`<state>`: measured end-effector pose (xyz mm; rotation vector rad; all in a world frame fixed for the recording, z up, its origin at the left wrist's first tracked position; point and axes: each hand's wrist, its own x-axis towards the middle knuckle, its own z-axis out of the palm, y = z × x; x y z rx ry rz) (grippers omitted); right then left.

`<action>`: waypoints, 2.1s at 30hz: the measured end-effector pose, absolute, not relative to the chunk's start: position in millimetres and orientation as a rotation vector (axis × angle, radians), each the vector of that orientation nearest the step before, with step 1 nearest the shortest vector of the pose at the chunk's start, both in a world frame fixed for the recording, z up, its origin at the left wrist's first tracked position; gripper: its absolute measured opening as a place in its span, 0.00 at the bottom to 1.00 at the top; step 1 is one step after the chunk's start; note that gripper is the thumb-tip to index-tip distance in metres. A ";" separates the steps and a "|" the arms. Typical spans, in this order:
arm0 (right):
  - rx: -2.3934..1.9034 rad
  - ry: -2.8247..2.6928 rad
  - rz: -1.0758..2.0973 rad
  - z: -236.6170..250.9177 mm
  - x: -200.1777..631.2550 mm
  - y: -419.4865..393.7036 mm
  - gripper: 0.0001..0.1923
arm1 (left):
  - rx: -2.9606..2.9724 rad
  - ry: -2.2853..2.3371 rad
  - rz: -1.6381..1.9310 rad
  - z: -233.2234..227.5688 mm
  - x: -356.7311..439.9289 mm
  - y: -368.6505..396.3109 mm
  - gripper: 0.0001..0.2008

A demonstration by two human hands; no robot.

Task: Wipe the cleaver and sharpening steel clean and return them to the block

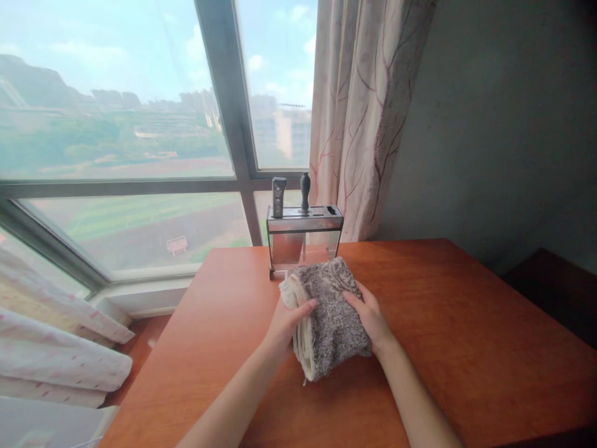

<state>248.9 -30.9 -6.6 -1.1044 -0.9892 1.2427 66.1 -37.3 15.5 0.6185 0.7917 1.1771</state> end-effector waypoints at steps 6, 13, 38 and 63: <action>-1.075 -0.874 1.374 -2.7 248.5 -30.0 0.22 | 0.614 0.938 1.208 8.1 62.9 -33.0 0.25; -1.084 -0.840 1.445 -3.2 246.5 -30.2 0.18 | 0.538 0.850 1.139 12.3 59.2 -32.1 0.21; -1.560 -2.072 0.404 11.5 204.4 -67.6 0.36 | 0.437 0.515 1.001 24.3 66.1 -38.4 0.21; -1.533 -1.538 0.429 14.1 201.5 -36.3 0.22 | 0.522 0.488 1.030 28.0 73.9 -52.1 0.26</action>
